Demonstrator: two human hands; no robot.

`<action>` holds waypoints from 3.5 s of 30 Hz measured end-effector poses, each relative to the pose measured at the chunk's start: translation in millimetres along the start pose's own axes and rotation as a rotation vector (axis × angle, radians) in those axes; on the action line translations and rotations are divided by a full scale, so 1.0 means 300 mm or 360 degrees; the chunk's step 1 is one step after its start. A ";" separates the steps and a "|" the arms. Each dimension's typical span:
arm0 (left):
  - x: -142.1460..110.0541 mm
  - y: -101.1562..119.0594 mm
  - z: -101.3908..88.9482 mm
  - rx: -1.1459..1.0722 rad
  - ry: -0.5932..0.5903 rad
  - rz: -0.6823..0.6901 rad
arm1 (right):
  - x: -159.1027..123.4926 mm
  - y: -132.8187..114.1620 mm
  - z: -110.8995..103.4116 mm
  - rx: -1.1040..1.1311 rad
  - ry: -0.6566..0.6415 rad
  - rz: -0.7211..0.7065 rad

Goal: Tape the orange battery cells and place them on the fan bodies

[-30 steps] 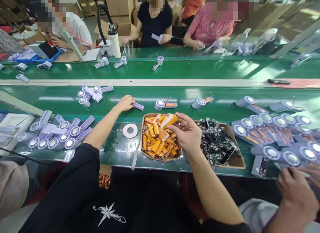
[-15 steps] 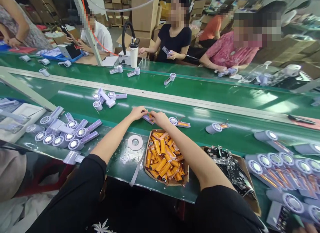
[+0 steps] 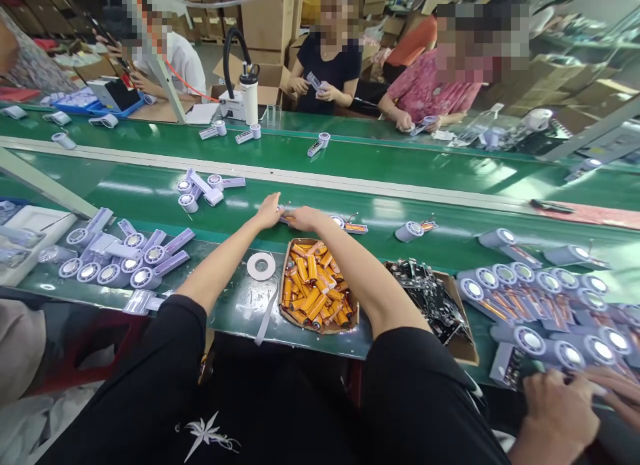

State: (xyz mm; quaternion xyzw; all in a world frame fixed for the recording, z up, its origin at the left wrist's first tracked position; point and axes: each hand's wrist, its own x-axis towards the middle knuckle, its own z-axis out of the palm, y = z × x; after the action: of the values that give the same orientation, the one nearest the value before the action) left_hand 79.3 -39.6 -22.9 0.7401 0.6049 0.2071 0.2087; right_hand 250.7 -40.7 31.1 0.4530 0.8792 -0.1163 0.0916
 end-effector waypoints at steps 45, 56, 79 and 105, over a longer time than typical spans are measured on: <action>-0.882 0.031 -0.064 0.0273 0.0329 0.1015 | -0.565 -0.005 0.198 0.0337 0.0242 -0.0425; -0.885 0.035 -0.056 0.0324 0.0245 0.1010 | -0.625 -0.047 0.239 0.0007 0.0359 -0.0259; -0.832 0.203 -0.172 0.0678 -0.0062 0.1222 | -0.697 -0.325 0.324 0.2485 0.0928 0.0293; 0.201 -0.170 -0.190 0.0806 0.0009 -0.0182 | -0.880 -0.169 0.402 0.2770 0.1883 0.0609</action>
State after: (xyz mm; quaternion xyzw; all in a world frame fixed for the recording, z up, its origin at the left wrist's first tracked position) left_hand 17.2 32.1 -1.0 0.7327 0.6789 0.0390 0.0265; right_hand 367.1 -308.6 -7.9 0.4772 0.3128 -0.4491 -0.6875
